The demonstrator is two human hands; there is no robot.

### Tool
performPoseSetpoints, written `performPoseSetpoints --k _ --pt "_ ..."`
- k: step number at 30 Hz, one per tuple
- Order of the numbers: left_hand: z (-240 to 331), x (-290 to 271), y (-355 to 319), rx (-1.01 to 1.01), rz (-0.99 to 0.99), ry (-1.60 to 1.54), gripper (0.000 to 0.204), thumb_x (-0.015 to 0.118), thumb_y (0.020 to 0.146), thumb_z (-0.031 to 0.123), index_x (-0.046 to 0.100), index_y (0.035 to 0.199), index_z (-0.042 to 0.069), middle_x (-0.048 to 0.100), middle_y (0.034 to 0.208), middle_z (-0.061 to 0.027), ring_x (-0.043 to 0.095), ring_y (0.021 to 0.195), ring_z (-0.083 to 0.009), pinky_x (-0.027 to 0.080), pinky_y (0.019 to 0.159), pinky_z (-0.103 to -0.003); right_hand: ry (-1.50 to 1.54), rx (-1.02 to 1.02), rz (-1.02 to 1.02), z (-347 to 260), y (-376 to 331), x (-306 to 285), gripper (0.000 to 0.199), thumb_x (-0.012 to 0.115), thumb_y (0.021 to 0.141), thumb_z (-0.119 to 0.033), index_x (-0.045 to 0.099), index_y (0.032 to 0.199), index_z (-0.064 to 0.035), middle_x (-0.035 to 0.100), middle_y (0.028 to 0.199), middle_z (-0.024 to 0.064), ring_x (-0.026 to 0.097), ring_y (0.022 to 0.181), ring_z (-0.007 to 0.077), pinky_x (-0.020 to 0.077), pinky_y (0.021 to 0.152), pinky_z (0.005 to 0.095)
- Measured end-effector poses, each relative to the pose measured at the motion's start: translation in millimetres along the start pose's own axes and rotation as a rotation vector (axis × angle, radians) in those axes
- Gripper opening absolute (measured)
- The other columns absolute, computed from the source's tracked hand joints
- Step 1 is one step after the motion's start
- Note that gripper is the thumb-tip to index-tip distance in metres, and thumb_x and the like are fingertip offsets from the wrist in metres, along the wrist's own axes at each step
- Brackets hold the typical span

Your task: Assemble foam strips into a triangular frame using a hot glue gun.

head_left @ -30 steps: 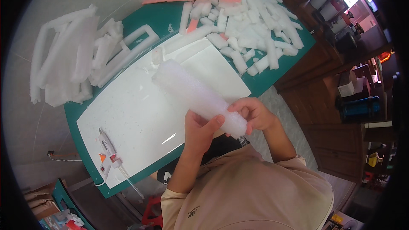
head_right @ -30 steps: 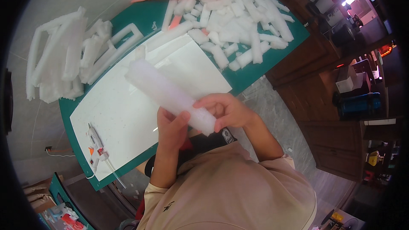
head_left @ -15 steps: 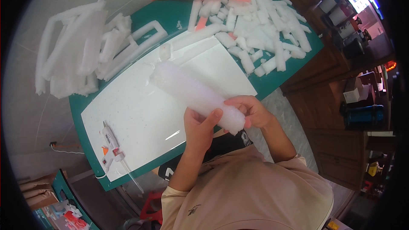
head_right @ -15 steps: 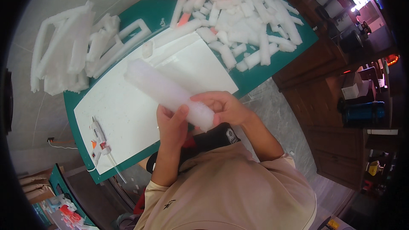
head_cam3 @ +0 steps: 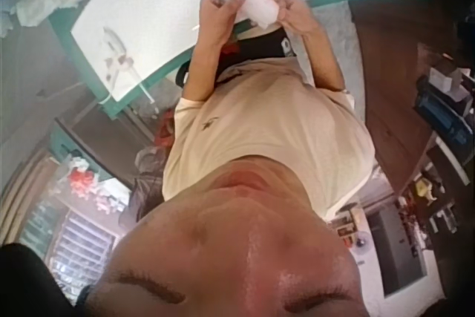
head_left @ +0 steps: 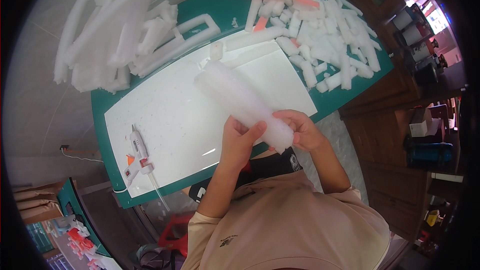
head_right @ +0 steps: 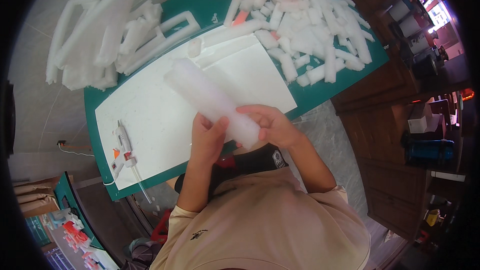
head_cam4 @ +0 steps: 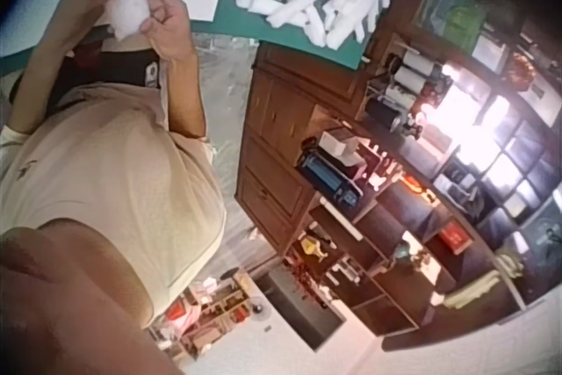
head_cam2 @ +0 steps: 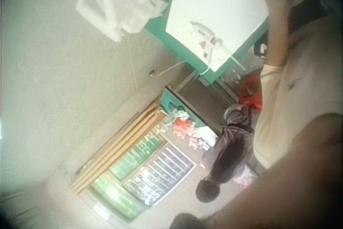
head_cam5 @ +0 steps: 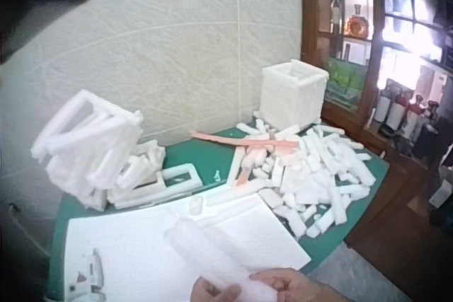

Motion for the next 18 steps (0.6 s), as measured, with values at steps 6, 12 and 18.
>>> performPoseSetpoints --k 6,12,18 --pt "7.6 -8.2 -2.8 0.045 0.006 0.035 0.039 0.069 0.085 0.005 0.050 0.118 -0.004 0.061 0.111 -0.0134 0.060 0.103 -0.0199 0.048 0.091 -0.034 -0.047 0.049 -0.028 5.4 -2.1 2.7 0.083 0.075 0.081 -0.041 0.036 0.140 0.0009 0.058 0.123 0.0210 0.064 0.101 0.0302 0.0517 0.089 0.0394" --pt "10.8 -9.9 -6.7 0.035 0.010 0.044 0.039 0.068 0.084 0.002 0.051 0.118 -0.005 0.062 0.111 -0.0135 0.061 0.101 -0.0198 0.048 0.091 -0.035 -0.107 -0.010 0.019 -2.0 -2.8 2.8 0.084 0.077 0.081 -0.033 0.032 0.144 0.0004 0.053 0.131 0.0166 0.056 0.117 0.0253 0.0467 0.096 0.0352" --pt "6.6 -10.2 -9.8 0.018 0.012 -0.051 0.041 0.070 0.081 0.000 0.051 0.117 -0.004 0.062 0.108 -0.0125 0.061 0.101 -0.0198 0.049 0.089 -0.035 -0.149 -0.065 0.087 -10.1 -6.7 -1.3 0.082 0.080 0.078 -0.027 0.038 0.141 0.0032 0.057 0.122 0.0116 0.056 0.111 0.0192 0.0467 0.094 0.0329"
Point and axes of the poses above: each hand's wrist, its own y-axis towards the middle knuckle, its own x-axis out of the palm, z = x × y, the point moved 7 cm from there along y, towards the middle knuckle
